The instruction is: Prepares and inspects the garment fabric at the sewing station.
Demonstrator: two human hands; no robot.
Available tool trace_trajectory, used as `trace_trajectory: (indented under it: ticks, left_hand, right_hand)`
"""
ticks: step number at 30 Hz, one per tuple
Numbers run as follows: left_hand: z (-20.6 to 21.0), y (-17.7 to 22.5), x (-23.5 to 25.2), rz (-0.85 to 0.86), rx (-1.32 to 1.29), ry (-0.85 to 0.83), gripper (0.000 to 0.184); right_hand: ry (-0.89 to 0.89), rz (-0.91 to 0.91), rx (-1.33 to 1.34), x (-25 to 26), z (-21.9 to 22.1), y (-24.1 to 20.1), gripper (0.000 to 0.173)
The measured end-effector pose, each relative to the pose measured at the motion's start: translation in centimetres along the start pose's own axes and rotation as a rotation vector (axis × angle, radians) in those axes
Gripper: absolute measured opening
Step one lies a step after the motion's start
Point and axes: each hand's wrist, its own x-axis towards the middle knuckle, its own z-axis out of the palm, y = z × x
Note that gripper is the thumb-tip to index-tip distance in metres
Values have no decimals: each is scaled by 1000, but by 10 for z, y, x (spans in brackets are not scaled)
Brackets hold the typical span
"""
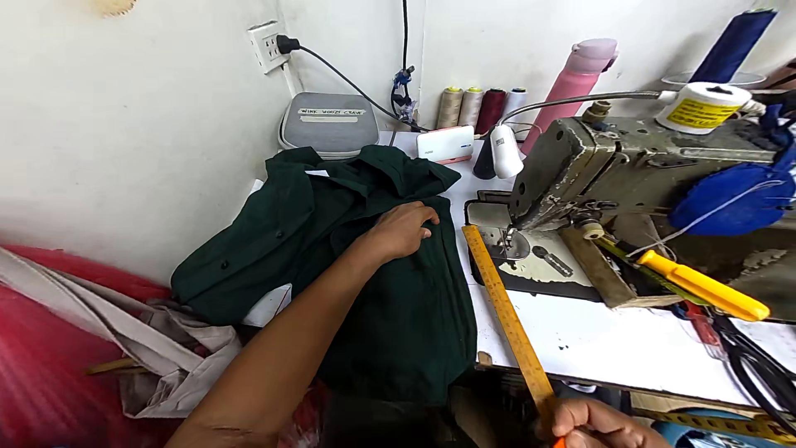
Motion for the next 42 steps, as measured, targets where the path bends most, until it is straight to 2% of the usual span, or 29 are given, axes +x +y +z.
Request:
trace_trajectory:
  ticks: [4,9,13,17,20,23,26,29,33,35,37,39,42]
  left_hand:
    - [2,2,6,-23,36,18,28]
    - [7,2,6,-40,32,18,38]
    - [13,0,5,-17,36,41,54]
    - [14,3,2,-54,53,2,68]
    - [15,4,0,-56,62,-5,71]
    - [17,5,-2,-61,73,-10,76]
    - [22,11,-12,-41,87,2,80]
    - [36,19,-33,30,74,32,78]
    - [41,29,-60,53,50,-134,75]
    - [37,30,-67,71,19,-162,65]
    - [30,30,-68,97,16,-113,49]
    - [24,30,-60,139,69,15,34]
    - [17,33,-37,166,106,185,23]
  right_hand:
    - [80,39,-221,15,-9,-18,15]
    - [207,54,-453,50,-24,-35,14]
    - [345,-156,-773,84,-43,-25,13]
    - [422,-304,-1025,96,-49,-27,9]
    - [476,-417,-1037,93,-38,-30,15]
    - [371,-493,-893,91,-15,-27,20]
    - [279,-552,-960,95,13,-20,26]
    - [229,-607,-1039,101,32,-7,32]
    - [277,-628,-1163,104,47,7,39]
    - [296,-646,-1243,106,50,12,40]
    - [293,-651,-1287,106,51,14,39]
    - [271,-644,-1310,106,50,14,38]
    - [242,-643,-1327,107,48,14,37]
